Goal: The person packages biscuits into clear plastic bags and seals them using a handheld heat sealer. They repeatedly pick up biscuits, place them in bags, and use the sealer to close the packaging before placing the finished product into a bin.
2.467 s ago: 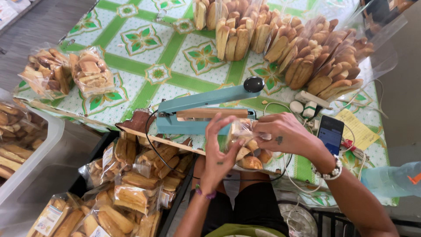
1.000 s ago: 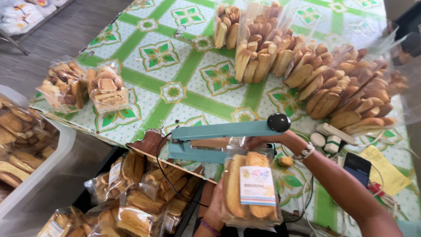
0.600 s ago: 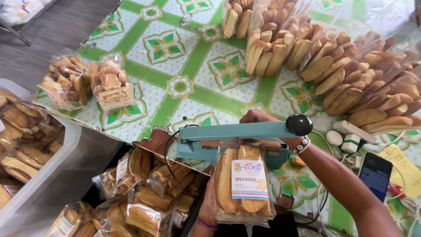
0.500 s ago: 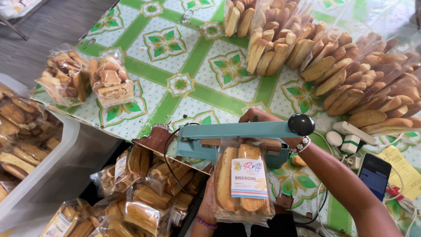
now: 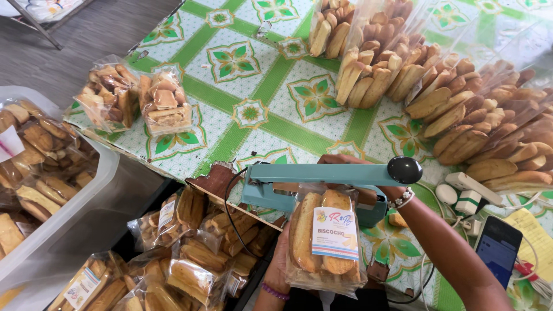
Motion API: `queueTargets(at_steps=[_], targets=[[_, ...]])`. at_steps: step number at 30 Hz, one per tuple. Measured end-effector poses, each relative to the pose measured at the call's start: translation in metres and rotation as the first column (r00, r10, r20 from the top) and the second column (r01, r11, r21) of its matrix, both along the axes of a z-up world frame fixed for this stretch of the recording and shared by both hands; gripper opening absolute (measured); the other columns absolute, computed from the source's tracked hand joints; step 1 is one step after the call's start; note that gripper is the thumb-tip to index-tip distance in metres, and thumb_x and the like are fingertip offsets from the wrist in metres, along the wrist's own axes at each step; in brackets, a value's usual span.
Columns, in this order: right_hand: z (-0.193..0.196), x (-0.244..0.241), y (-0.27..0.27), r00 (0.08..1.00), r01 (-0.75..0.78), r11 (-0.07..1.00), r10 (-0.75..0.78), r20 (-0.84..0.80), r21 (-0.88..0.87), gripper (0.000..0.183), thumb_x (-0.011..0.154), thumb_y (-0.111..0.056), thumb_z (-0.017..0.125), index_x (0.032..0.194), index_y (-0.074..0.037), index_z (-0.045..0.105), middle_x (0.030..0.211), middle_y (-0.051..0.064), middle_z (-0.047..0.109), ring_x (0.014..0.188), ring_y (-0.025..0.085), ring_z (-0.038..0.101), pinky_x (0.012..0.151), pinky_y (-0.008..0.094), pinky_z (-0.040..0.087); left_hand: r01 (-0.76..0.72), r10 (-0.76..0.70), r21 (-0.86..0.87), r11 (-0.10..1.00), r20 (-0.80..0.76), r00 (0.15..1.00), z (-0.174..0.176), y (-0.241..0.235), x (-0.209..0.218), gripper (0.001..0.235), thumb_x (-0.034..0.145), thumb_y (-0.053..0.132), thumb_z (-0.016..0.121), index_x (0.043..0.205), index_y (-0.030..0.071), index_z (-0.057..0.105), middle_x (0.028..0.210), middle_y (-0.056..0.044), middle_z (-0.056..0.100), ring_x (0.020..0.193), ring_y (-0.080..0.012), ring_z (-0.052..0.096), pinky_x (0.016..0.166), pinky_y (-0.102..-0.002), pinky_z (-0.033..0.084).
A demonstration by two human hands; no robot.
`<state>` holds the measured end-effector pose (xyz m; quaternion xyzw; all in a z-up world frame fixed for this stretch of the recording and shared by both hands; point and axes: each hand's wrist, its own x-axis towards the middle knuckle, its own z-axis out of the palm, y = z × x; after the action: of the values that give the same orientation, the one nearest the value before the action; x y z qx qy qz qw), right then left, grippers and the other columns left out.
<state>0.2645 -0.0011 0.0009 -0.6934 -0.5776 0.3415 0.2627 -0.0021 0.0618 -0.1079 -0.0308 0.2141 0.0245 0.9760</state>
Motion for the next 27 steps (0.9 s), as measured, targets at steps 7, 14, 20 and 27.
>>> queueTargets(at_steps=[7, 14, 20, 27], targets=[[-0.036, 0.02, -0.017, 0.987, 0.023, 0.999, -0.017, -0.16, 0.035, 0.053, 0.085, -0.034, 0.069, 0.126, -0.002, 0.063, 0.122, 0.012, 0.069, 0.112, 0.022, 0.064, 0.098, 0.036, 0.049, -0.01, 0.014, 0.056, 0.998, -0.067, 0.998, 0.005, 0.001, 0.0, 0.049, 0.097, 0.036, 0.062, 0.133, 0.002, 0.061, 0.119, -0.019, 0.073, 0.101, -0.0265, 0.074, 0.078, -0.04, 0.064], [0.02, 0.029, -0.014, 0.963, 0.121, 0.991, -0.132, -0.233, -0.063, 0.068, 0.091, -0.05, 0.054, 0.145, -0.008, 0.051, 0.141, 0.014, 0.062, 0.131, 0.025, 0.058, 0.108, 0.038, 0.046, 0.001, 0.0, 0.042, 0.999, -0.018, 1.0, 0.019, 0.002, -0.001, 0.053, 0.099, 0.038, 0.06, 0.138, 0.003, 0.059, 0.124, -0.018, 0.071, 0.106, -0.0274, 0.072, 0.083, -0.042, 0.063], [0.099, 0.032, -0.062, 0.919, 0.106, 0.989, -0.059, -0.391, 0.101, 0.091, 0.09, -0.075, 0.027, 0.159, -0.017, 0.04, 0.151, 0.018, 0.055, 0.143, 0.032, 0.047, 0.116, 0.043, 0.031, 0.012, -0.014, 0.068, 0.998, 0.029, 0.999, 0.04, 0.002, -0.004, 0.056, 0.098, 0.04, 0.058, 0.142, 0.005, 0.056, 0.131, -0.016, 0.068, 0.113, -0.0282, 0.07, 0.09, -0.044, 0.062], [0.077, 0.01, -0.07, 0.929, 0.35, 0.867, -0.371, 0.011, -0.354, 0.066, 0.095, -0.062, 0.034, 0.154, -0.035, 0.045, 0.145, 0.004, 0.063, 0.139, 0.019, 0.052, 0.113, 0.035, 0.037, 0.02, -0.023, 0.076, 0.997, 0.035, 0.999, 0.045, 0.002, -0.004, 0.056, 0.1, 0.04, 0.057, 0.143, 0.004, 0.055, 0.132, -0.017, 0.067, 0.113, -0.0281, 0.07, 0.09, -0.044, 0.062]])
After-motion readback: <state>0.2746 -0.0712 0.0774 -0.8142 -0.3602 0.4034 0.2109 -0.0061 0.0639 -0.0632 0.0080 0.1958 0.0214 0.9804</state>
